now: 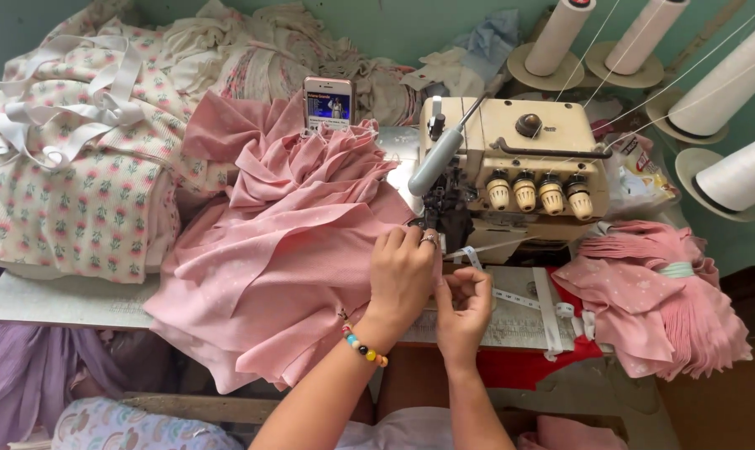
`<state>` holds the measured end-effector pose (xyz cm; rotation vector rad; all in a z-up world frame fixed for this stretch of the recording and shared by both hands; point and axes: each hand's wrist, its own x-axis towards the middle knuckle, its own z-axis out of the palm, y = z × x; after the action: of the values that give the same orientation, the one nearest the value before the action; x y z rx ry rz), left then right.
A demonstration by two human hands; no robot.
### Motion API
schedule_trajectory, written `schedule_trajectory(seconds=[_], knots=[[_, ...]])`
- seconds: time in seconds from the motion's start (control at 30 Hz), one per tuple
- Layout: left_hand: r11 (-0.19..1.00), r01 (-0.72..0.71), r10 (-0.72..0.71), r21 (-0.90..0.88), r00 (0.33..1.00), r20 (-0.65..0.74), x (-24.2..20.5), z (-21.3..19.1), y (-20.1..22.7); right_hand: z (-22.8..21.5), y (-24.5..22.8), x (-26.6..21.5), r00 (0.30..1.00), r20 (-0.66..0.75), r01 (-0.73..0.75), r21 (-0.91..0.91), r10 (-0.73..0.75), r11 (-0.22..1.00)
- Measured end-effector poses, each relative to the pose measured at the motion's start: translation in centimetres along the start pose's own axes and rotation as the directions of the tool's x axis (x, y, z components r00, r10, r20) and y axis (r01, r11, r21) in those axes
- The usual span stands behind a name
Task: Picking up, inspecting, and folding pink fabric garment pieces on a sewing table.
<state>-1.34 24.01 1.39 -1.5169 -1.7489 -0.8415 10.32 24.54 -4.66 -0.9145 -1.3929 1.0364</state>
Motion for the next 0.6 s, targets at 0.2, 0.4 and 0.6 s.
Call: schedule_trajectory(seconds=[0.2, 0.4, 0.6], knots=[[0.998, 0.027, -0.024, -0.060, 0.998, 0.060, -1.5, 0.1, -0.5, 0.2, 0.1, 1.1, 0.999, 0.005, 0.038, -0.018, -0.038, 0.999], [0.996, 0.019, -0.016, -0.083, 0.999, 0.033, -1.1, -0.3, -0.9, 1.0, -0.5, 2.4, 0.998, 0.000, 0.069, -0.045, -0.069, 0.997], [0.983, 0.034, -0.010, -0.180, 0.991, 0.134, -0.7, -0.2, -1.9, 1.7, -1.6, 2.7, 0.996, -0.050, 0.062, -0.115, -0.069, 0.991]])
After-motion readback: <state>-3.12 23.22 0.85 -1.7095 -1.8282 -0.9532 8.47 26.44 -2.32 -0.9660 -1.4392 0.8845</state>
